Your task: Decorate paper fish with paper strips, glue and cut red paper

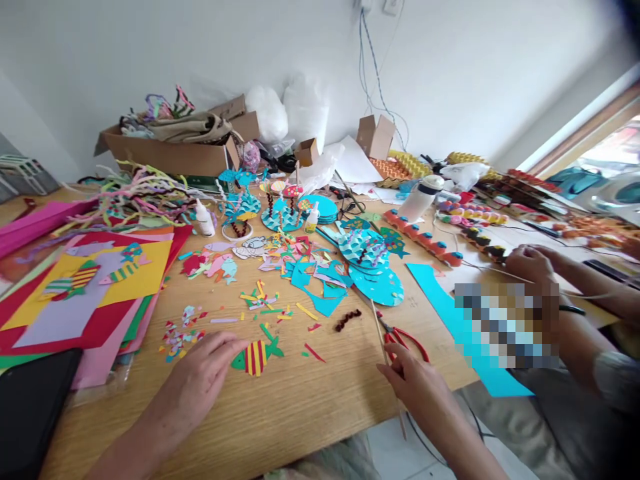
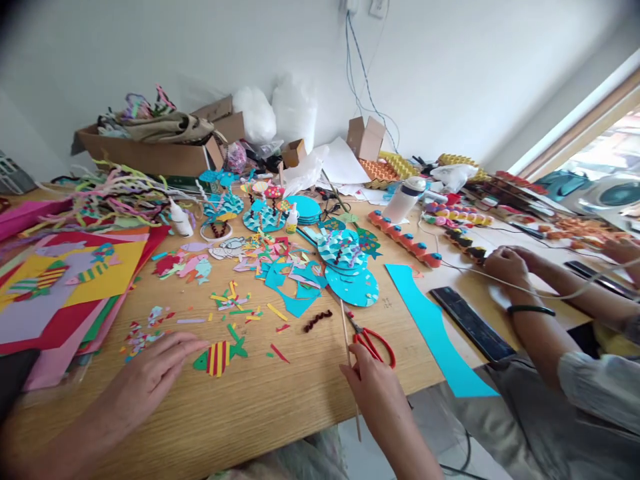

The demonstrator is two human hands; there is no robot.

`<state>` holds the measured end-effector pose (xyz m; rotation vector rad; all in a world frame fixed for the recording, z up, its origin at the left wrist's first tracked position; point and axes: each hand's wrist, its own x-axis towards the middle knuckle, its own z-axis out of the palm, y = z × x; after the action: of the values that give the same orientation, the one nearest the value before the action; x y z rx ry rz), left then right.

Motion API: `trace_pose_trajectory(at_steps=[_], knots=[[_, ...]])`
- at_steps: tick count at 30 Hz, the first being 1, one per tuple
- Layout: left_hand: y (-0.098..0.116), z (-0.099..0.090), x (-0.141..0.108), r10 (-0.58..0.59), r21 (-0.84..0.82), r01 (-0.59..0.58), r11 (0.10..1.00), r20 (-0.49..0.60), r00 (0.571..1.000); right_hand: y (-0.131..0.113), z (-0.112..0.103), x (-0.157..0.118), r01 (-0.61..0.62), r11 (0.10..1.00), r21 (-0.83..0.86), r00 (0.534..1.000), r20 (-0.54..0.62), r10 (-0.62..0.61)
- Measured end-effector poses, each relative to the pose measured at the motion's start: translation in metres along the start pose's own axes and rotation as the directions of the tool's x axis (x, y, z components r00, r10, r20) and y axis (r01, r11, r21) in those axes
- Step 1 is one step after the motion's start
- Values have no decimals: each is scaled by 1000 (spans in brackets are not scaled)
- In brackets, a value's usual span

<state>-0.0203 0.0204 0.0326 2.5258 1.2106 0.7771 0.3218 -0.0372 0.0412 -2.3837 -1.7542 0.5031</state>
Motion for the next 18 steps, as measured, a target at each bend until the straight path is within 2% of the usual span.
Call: trace_pose_trajectory(at_steps=[6, 9, 13, 15, 17, 18], knots=[[-5, 7, 3, 20, 3, -20, 1000, -9, 1000, -6, -9, -3, -71, 986, -148, 984, 150, 94], [-4, 6, 3, -19, -16, 18, 1000, -36, 999, -6, -6, 2, -66, 979, -192, 982, 163, 98], [-1, 1, 2, -77, -58, 72, 996, -95, 992, -4, 0, 10, -28, 978, -206, 993, 108, 52], [0, -1, 2, -101, -72, 93, 993, -120, 988, -7, -4, 9, -3, 986, -168, 999, 41, 10], [-1, -2, 2, -128, -85, 118, 989, -124, 984, -16, -13, -1, 117, 993, -30, 991, -65, -119], [-2, -3, 2, -140, -94, 129, 987, -119, 983, -22, -19, -10, 248, 965, 79, 961, -149, -235]])
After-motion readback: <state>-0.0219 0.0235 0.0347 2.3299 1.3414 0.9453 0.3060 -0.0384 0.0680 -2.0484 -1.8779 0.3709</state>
